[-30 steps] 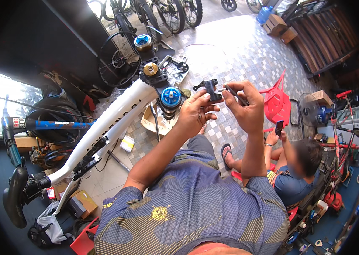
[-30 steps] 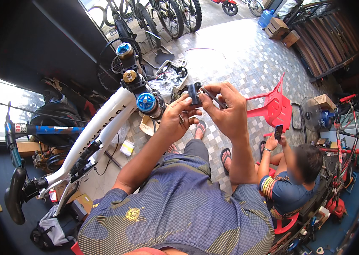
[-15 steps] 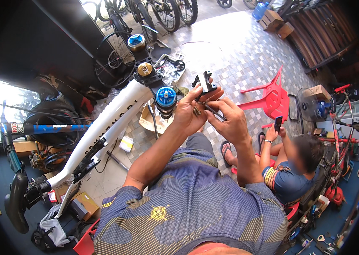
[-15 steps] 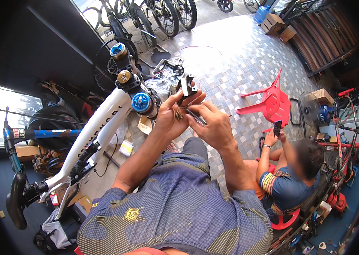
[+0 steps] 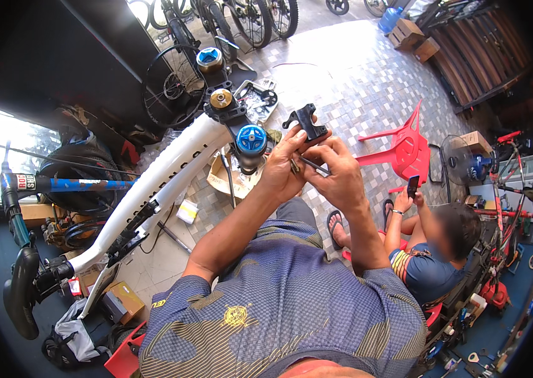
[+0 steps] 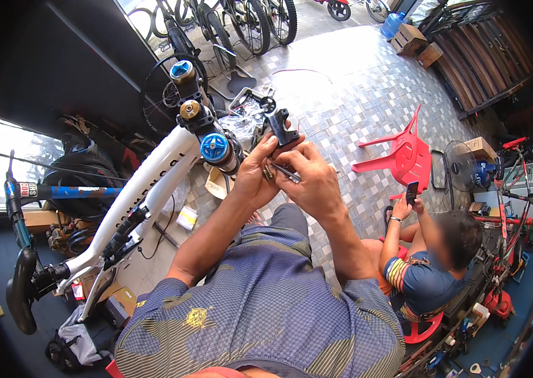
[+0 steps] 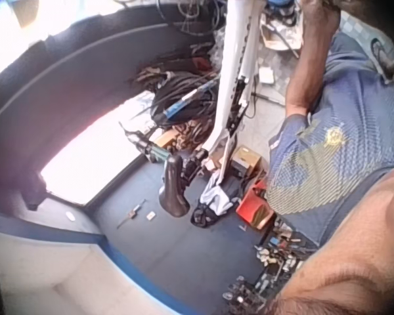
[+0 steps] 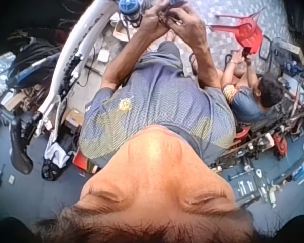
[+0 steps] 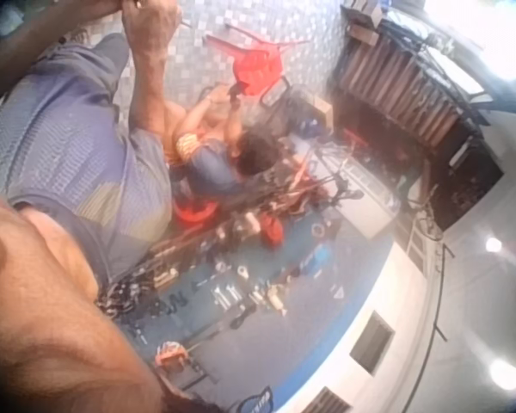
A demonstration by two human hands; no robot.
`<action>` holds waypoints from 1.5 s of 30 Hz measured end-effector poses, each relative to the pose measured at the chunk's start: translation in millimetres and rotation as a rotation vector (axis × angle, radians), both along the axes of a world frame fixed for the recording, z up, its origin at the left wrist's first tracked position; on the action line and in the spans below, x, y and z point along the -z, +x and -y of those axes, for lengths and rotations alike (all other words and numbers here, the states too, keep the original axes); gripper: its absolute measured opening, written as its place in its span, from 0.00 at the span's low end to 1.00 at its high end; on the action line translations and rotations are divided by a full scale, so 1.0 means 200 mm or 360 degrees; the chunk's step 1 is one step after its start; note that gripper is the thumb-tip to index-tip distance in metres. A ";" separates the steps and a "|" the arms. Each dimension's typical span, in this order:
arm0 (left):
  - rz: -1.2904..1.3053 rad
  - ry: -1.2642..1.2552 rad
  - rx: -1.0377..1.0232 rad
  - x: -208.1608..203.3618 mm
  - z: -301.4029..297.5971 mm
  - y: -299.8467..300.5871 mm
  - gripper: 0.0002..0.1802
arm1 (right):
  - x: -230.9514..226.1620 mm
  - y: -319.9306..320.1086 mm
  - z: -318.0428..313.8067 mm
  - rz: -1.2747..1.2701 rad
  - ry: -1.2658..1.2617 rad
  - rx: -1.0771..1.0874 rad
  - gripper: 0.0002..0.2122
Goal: The person is assembling a bicycle in a workshop. They use an Allen key to tighten bolts on the bicycle's head tube and handlebar stem. They also handle a plastic bag containing parts and a bicycle fork.
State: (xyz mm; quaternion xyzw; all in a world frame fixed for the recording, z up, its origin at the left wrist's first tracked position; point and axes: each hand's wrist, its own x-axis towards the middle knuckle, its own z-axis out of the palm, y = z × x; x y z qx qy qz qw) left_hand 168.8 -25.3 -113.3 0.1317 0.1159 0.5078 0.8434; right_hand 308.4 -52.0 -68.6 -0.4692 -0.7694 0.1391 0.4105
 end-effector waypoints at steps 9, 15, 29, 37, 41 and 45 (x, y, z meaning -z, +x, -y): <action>-0.0613 0.0042 0.0039 -0.01 0.04 0.03 0.19 | -0.22 0.14 -0.12 -0.0257 -0.0322 0.0036 0.08; -0.0980 0.0305 0.0079 -0.02 0.07 0.06 0.20 | -0.27 0.08 -0.28 0.0165 -0.0716 -0.0066 0.09; -0.1319 0.0362 0.0099 -0.02 0.07 0.06 0.14 | -0.22 0.03 -0.34 0.0615 -0.0410 -0.0161 0.11; -0.1082 0.0206 0.0124 -0.08 0.07 0.01 0.25 | -0.33 0.18 -0.39 -0.0371 -0.0370 0.0181 0.14; -0.1072 0.0202 0.0160 -0.08 0.06 0.01 0.24 | -0.30 0.21 -0.39 -0.0334 -0.0379 -0.0029 0.14; -0.1073 0.0279 0.0157 -0.07 0.06 0.00 0.20 | -0.31 0.13 -0.33 0.0357 -0.0265 -0.0096 0.12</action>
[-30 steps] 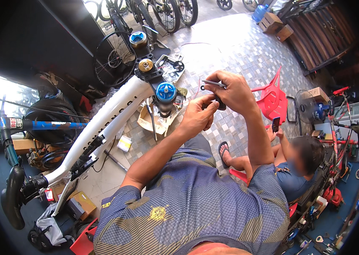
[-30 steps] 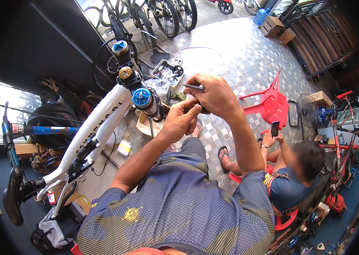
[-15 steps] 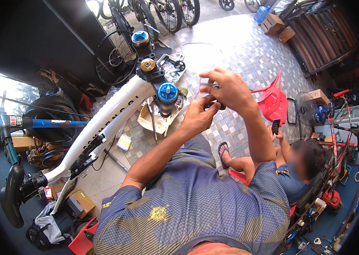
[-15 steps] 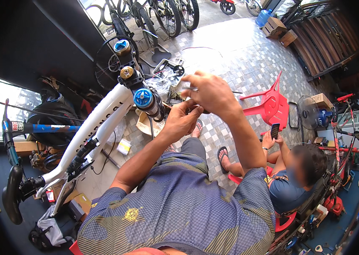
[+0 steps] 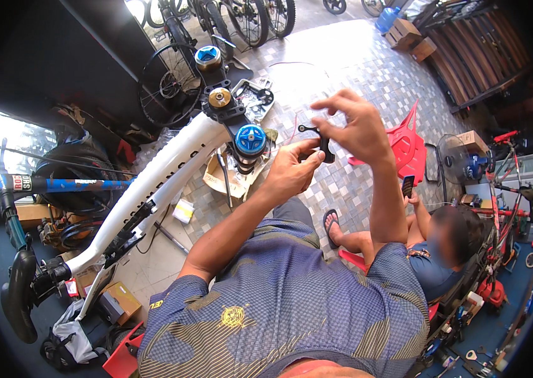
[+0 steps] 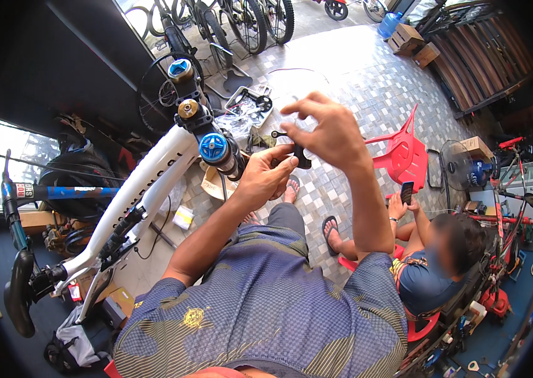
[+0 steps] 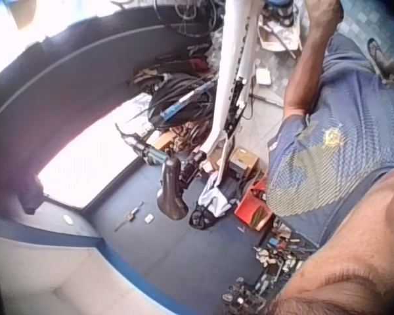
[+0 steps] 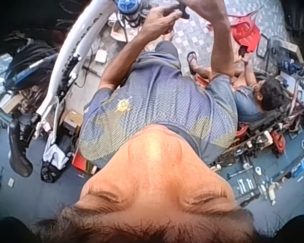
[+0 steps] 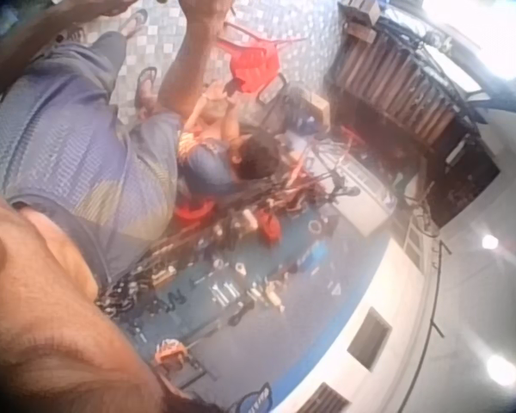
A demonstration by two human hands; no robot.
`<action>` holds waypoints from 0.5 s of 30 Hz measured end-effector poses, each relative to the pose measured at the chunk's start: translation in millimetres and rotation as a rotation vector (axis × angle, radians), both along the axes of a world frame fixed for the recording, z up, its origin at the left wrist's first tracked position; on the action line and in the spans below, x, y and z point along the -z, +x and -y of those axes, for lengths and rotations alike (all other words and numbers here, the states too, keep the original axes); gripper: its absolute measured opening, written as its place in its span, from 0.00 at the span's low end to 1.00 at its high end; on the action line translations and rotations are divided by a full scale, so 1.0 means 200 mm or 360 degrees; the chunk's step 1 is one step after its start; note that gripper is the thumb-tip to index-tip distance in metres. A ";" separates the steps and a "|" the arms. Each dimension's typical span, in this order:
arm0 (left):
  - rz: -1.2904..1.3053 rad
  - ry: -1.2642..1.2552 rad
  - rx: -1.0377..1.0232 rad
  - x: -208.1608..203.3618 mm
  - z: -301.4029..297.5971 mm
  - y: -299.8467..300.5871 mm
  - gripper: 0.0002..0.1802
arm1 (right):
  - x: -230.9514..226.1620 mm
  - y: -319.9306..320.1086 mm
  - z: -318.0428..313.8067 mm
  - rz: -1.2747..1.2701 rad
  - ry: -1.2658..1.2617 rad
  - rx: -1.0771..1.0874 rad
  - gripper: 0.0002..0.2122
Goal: The person is assembling a bicycle in a workshop. They use an Allen key to tighten bolts on the bicycle's head tube and handlebar stem. They also handle a plastic bag containing parts and a bicycle fork.
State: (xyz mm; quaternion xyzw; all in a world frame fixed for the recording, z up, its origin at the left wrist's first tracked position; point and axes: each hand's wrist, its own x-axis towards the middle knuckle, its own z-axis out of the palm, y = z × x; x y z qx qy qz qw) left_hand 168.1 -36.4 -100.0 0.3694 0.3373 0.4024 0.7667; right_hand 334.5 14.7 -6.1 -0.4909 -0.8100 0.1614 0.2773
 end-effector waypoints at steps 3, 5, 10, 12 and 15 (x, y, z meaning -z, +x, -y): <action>-0.0089 0.0063 0.0016 0.01 -0.01 0.00 0.14 | 0.03 -0.08 0.04 0.0357 -0.0015 -0.0016 0.09; -0.0163 0.0101 0.0007 0.02 -0.02 0.00 0.12 | 0.07 -0.09 0.03 0.0435 0.0068 -0.0040 0.08; -0.0280 0.0081 0.0037 0.03 -0.03 -0.01 0.11 | 0.13 -0.10 0.03 0.0428 0.0204 -0.0121 0.05; 0.0097 -0.0112 0.0120 0.05 -0.05 -0.03 0.10 | 0.08 -0.09 0.04 0.0187 0.0245 -0.0095 0.05; 0.0501 -0.0381 0.0047 0.07 -0.07 -0.01 0.11 | 0.01 -0.06 0.06 -0.0064 0.0337 0.0025 0.07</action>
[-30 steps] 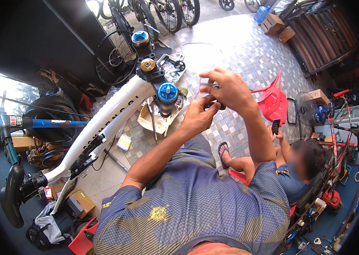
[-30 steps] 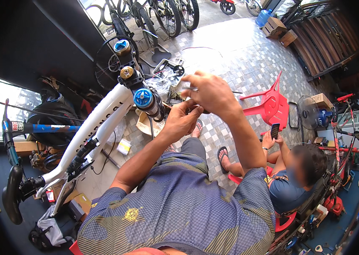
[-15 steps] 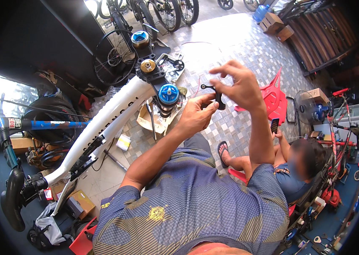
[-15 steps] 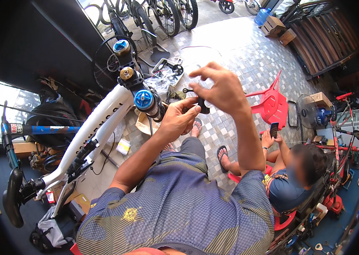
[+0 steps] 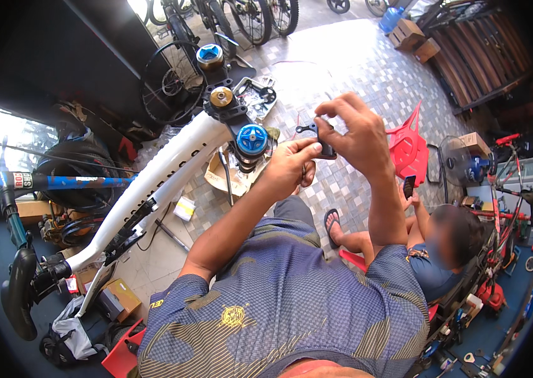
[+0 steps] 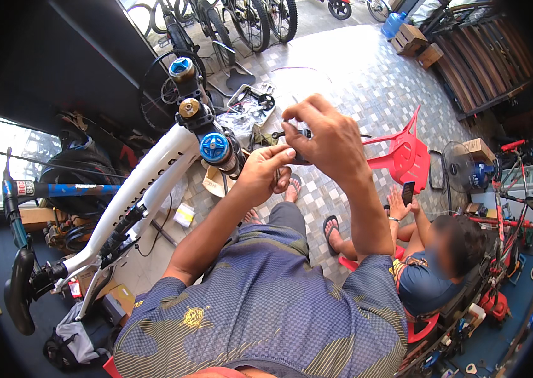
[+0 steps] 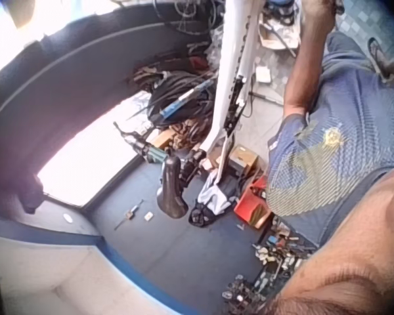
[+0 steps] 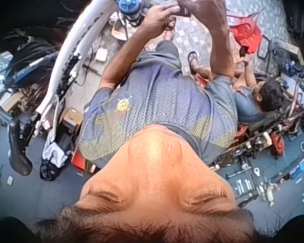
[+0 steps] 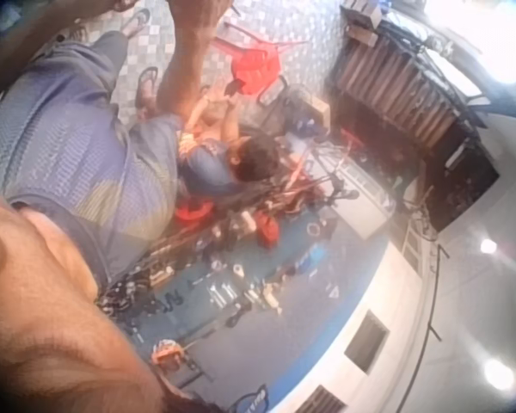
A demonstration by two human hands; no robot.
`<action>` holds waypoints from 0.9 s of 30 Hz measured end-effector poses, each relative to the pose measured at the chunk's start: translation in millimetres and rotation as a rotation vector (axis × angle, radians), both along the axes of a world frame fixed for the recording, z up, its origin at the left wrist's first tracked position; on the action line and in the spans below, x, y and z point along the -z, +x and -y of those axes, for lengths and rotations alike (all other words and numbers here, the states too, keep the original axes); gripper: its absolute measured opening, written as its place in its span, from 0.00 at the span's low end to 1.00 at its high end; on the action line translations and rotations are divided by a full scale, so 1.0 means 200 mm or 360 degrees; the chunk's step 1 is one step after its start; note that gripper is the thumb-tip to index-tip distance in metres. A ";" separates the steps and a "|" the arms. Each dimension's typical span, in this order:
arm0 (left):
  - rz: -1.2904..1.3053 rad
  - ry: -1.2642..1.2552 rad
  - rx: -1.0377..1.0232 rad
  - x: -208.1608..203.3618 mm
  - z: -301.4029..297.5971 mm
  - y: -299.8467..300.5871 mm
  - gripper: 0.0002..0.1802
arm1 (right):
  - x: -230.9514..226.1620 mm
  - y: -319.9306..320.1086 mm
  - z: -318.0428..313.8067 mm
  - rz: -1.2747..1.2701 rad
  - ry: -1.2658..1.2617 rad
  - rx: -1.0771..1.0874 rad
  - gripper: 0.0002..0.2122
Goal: The person is assembling a bicycle in a workshop. They use an Allen key to tighten bolts on the bicycle's head tube and handlebar stem. They also handle a plastic bag containing parts and a bicycle fork.
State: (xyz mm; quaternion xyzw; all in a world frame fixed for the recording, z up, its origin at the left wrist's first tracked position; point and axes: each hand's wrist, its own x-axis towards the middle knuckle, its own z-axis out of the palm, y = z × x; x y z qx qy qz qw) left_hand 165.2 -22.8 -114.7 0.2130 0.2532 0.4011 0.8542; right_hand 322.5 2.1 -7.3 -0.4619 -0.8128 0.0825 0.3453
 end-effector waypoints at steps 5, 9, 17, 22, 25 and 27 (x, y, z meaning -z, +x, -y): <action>0.0451 -0.0459 -0.0217 0.01 -0.01 0.02 0.20 | -0.02 0.03 0.14 -0.0229 0.0160 0.0243 0.08; 0.0657 -0.0396 -0.0194 0.05 -0.04 0.03 0.22 | 0.10 0.01 0.26 -0.0379 0.0041 0.0107 0.10; 0.0695 -0.0388 -0.0209 -0.01 -0.03 0.07 0.26 | 0.34 0.02 0.31 -0.0124 -0.0049 0.0189 0.11; 0.0673 -0.0400 -0.0252 -0.05 -0.01 0.06 0.28 | 0.32 0.04 0.34 0.0005 -0.0105 0.0133 0.11; 0.0689 -0.0294 -0.0243 -0.04 -0.01 0.05 0.28 | 0.29 0.02 0.36 0.0100 -0.0130 0.0249 0.11; 0.0687 -0.0220 -0.0239 -0.03 -0.01 0.05 0.28 | 0.27 0.01 0.36 0.0159 -0.0133 0.0307 0.11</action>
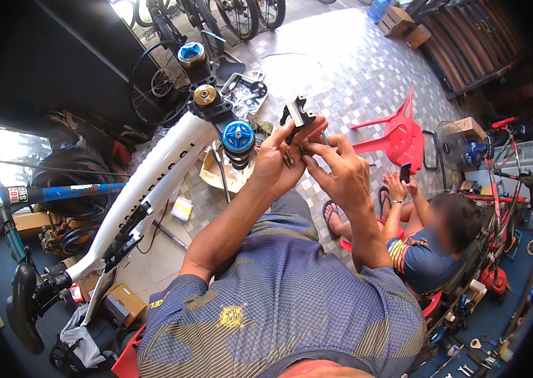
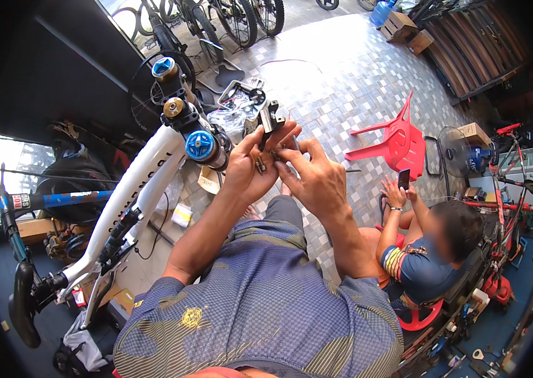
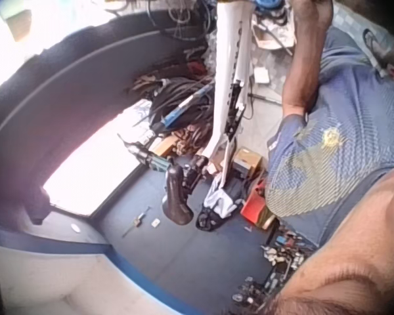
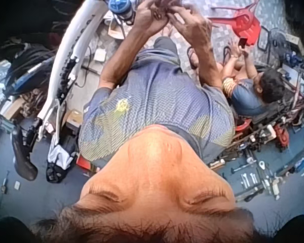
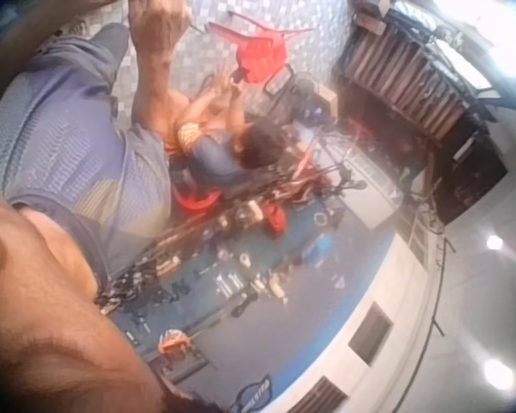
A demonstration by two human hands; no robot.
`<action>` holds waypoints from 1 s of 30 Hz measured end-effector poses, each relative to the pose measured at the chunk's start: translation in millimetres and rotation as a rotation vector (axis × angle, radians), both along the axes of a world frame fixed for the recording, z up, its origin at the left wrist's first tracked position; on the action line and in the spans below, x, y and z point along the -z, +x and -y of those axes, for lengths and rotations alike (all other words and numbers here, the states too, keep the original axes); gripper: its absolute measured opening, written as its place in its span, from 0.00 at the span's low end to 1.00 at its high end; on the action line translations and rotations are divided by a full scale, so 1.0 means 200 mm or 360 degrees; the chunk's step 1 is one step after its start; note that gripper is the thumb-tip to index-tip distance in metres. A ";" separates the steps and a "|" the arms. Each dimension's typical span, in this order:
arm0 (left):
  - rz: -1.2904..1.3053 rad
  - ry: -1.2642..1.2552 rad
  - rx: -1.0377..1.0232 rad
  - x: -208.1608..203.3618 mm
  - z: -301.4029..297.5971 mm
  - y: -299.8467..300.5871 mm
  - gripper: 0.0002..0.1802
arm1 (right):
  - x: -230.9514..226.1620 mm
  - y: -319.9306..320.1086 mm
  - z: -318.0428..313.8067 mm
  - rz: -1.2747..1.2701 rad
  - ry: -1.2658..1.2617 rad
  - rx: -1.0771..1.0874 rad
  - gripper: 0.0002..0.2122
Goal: The person is assembling a bicycle in a workshop. They use an Allen key to tighten bolts on the bicycle's head tube and handlebar stem. They also handle a plastic bag containing parts and a bicycle fork.
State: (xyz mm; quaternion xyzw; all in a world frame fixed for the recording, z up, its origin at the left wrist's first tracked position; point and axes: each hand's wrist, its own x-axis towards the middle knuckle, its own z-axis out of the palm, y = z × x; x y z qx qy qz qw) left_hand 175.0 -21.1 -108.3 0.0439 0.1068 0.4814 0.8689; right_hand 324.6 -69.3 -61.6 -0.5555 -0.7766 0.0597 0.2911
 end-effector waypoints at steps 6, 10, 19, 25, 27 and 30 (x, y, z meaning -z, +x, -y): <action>-0.0021 0.0128 0.0082 -0.01 0.03 -0.01 0.28 | -0.01 0.02 -0.02 0.0058 -0.0140 -0.0064 0.10; -0.0156 0.0235 0.0081 0.01 0.04 -0.01 0.28 | 0.00 0.03 -0.06 -0.0176 -0.0206 -0.0174 0.10; -0.0371 0.0083 -0.0045 0.01 0.03 -0.01 0.16 | -0.04 0.10 -0.02 -0.1010 -0.0380 -0.0024 0.06; -0.0833 0.0364 -0.0060 0.02 0.06 0.00 0.09 | -0.23 0.18 -0.11 -0.0866 -0.0092 0.0143 0.06; -0.0998 0.0438 -0.0030 0.03 0.07 0.02 0.13 | -0.29 0.17 -0.16 -0.0571 0.0065 -0.0017 0.07; -0.1236 0.0522 -0.0012 0.00 0.09 0.02 0.15 | -0.31 0.11 -0.22 -0.0356 0.0056 -0.0244 0.08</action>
